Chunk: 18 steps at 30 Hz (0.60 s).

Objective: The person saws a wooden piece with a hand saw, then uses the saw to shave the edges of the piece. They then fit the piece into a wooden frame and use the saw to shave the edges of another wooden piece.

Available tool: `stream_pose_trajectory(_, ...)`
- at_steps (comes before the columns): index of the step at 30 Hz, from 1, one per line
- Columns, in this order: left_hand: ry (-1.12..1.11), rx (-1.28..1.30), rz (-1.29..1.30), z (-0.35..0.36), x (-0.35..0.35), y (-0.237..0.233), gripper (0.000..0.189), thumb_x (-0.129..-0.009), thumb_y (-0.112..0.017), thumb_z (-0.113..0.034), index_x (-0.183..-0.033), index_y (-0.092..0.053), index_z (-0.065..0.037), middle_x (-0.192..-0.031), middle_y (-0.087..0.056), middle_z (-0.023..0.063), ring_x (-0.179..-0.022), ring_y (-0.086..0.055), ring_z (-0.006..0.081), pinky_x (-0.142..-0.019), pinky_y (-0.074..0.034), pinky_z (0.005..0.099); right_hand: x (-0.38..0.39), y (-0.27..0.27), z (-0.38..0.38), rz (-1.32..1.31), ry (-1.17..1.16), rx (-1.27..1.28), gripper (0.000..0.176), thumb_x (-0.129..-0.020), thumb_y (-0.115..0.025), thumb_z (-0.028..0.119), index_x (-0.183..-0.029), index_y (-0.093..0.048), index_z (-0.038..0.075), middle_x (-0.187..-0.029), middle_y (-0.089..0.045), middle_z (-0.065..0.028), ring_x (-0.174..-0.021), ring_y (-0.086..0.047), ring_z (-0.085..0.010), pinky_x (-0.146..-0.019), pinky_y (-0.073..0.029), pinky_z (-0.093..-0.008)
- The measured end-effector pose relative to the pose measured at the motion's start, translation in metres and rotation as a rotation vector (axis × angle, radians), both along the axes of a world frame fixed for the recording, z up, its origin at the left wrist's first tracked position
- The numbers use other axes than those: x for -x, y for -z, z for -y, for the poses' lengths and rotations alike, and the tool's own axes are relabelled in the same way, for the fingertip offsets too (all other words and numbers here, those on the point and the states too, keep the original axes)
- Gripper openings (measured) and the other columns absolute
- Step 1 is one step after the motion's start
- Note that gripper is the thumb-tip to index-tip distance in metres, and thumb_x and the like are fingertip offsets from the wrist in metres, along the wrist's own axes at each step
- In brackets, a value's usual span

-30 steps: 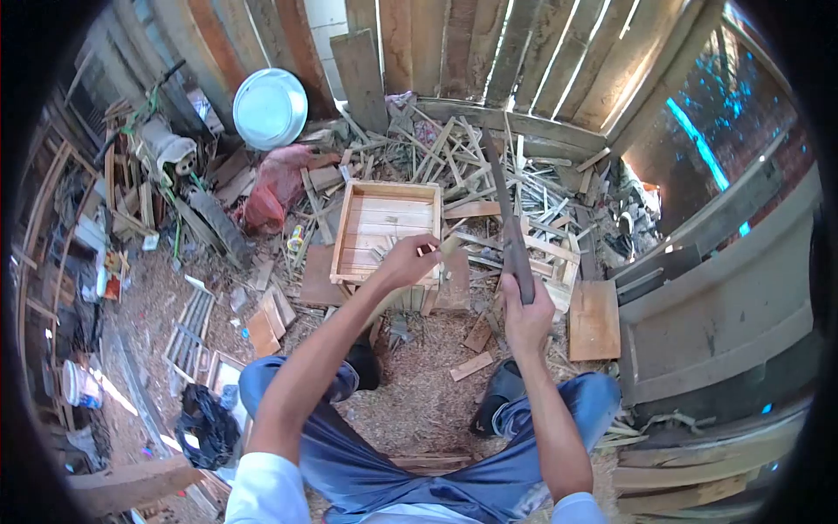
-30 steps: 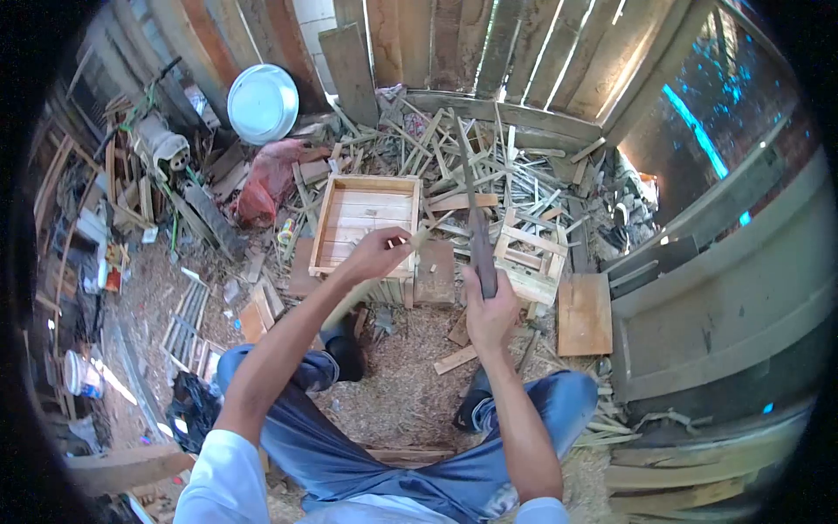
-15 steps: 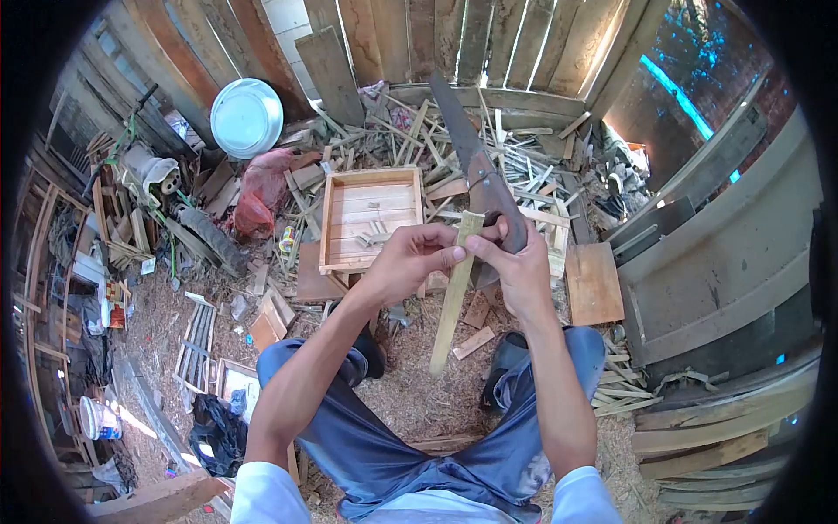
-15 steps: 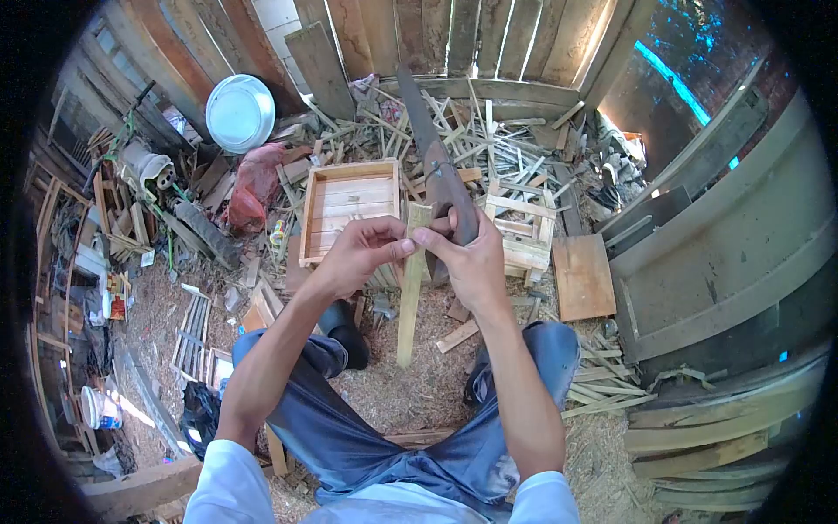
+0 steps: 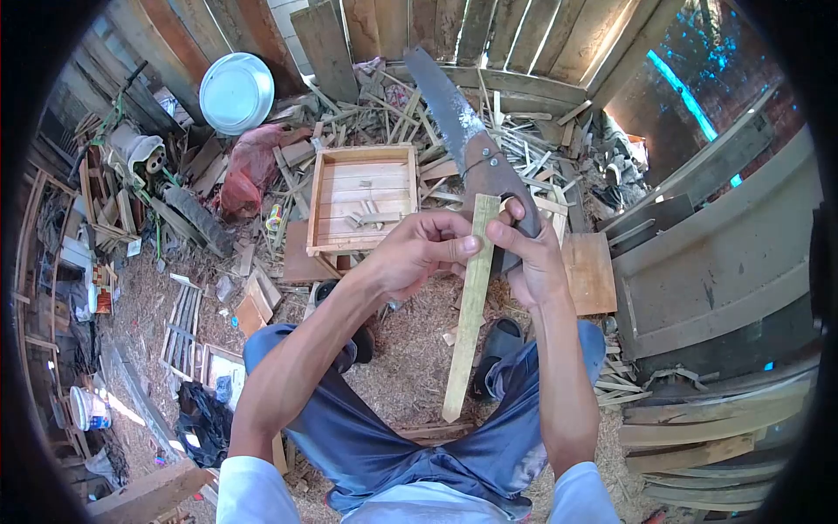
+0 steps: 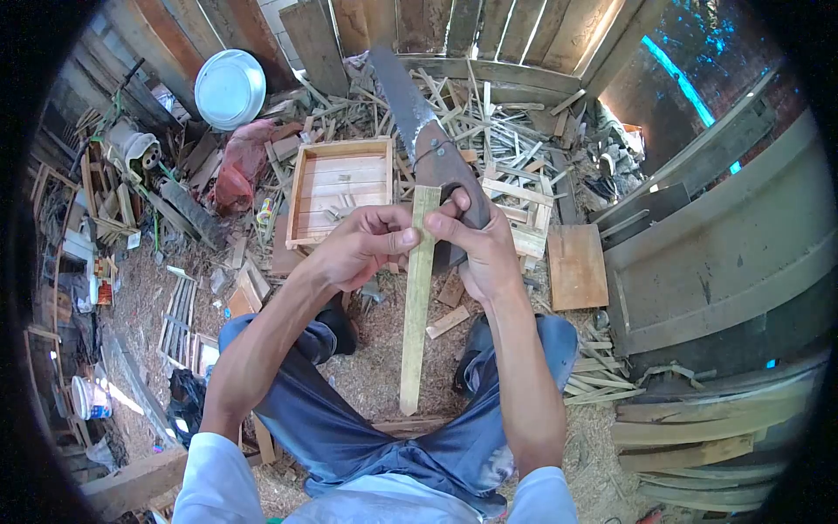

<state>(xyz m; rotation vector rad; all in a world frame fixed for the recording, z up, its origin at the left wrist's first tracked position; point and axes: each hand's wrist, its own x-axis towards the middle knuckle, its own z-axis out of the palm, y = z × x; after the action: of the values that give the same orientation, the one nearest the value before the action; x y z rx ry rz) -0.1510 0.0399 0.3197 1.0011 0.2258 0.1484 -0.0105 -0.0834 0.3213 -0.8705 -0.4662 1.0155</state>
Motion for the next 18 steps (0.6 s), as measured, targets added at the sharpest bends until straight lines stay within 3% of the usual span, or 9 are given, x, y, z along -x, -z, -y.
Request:
stream_pose_trajectory(2,-0.006,0.01,0.0,0.001,-0.001,-0.001,0.018,-0.089,-0.07,-0.021,-0.092,-0.066,-0.003,-0.084,-0.064,0.0004,-0.077,-0.061,0.0097,-0.071,-0.052,0.0286,0.0,0.0,-0.002,-0.007,0.01,-0.018,0.035,-0.075,-0.08,0.002,-0.089,-0.051,0.014,-0.082,-0.057,0.0037,-0.079,-0.055,-0.0071,-0.076,-0.043,-0.0231)
stream_pose_trajectory(4,-0.098,-0.048,-0.139,0.003,-0.002,-0.008,0.019,-0.088,-0.071,-0.021,-0.094,-0.067,-0.003,-0.086,-0.065,0.0013,-0.076,-0.061,0.009,-0.069,-0.051,0.027,0.001,-0.001,-0.005,0.01,0.076,0.017,0.034,-0.075,-0.08,0.003,-0.089,-0.051,0.014,-0.079,-0.057,0.004,-0.075,-0.056,-0.0078,-0.073,-0.044,-0.0235)
stream_pose_trajectory(8,-0.146,-0.128,-0.169,0.006,-0.006,0.003,0.014,-0.09,-0.069,-0.017,-0.096,-0.066,-0.005,-0.084,-0.064,-0.0002,-0.074,-0.059,0.0084,-0.065,-0.047,0.0232,0.0,0.005,-0.006,0.112,0.178,0.09,0.033,-0.074,-0.08,0.004,-0.087,-0.051,0.013,-0.075,-0.058,0.0042,-0.069,-0.055,-0.0088,-0.068,-0.044,-0.0239)
stream_pose_trajectory(11,0.041,-0.362,-0.226,0.011,-0.001,0.025,0.022,-0.09,-0.07,-0.022,-0.097,-0.066,-0.002,-0.086,-0.065,0.0019,-0.074,-0.059,0.0081,-0.066,-0.05,0.0255,-0.01,0.011,-0.005,0.085,0.307,0.113,0.03,-0.074,-0.079,0.004,-0.084,-0.052,0.012,-0.074,-0.059,0.0028,-0.065,-0.053,-0.0091,-0.064,-0.042,-0.0234)
stream_pose_trajectory(14,0.163,-0.233,-0.312,0.029,0.006,0.02,0.026,-0.09,-0.069,-0.025,-0.098,-0.066,-0.001,-0.086,-0.065,0.0019,-0.075,-0.058,0.0075,-0.067,-0.048,0.0242,-0.025,0.016,-0.002,0.158,0.419,0.064,0.029,-0.075,-0.079,0.004,-0.085,-0.052,0.011,-0.075,-0.06,0.0016,-0.065,-0.053,-0.0088,-0.062,-0.042,-0.0233)
stream_pose_trajectory(18,0.088,-0.387,-0.454,0.032,0.005,0.029,0.034,-0.092,-0.066,-0.035,-0.095,-0.065,-0.002,-0.081,-0.061,0.0009,-0.069,-0.053,0.0079,-0.06,-0.042,0.0226,-0.03,0.004,0.009,0.233,0.471,0.035,0.029,-0.076,-0.079,0.004,-0.089,-0.053,0.009,-0.076,-0.06,0.0002,-0.068,-0.054,-0.0092,-0.066,-0.044,-0.0248)
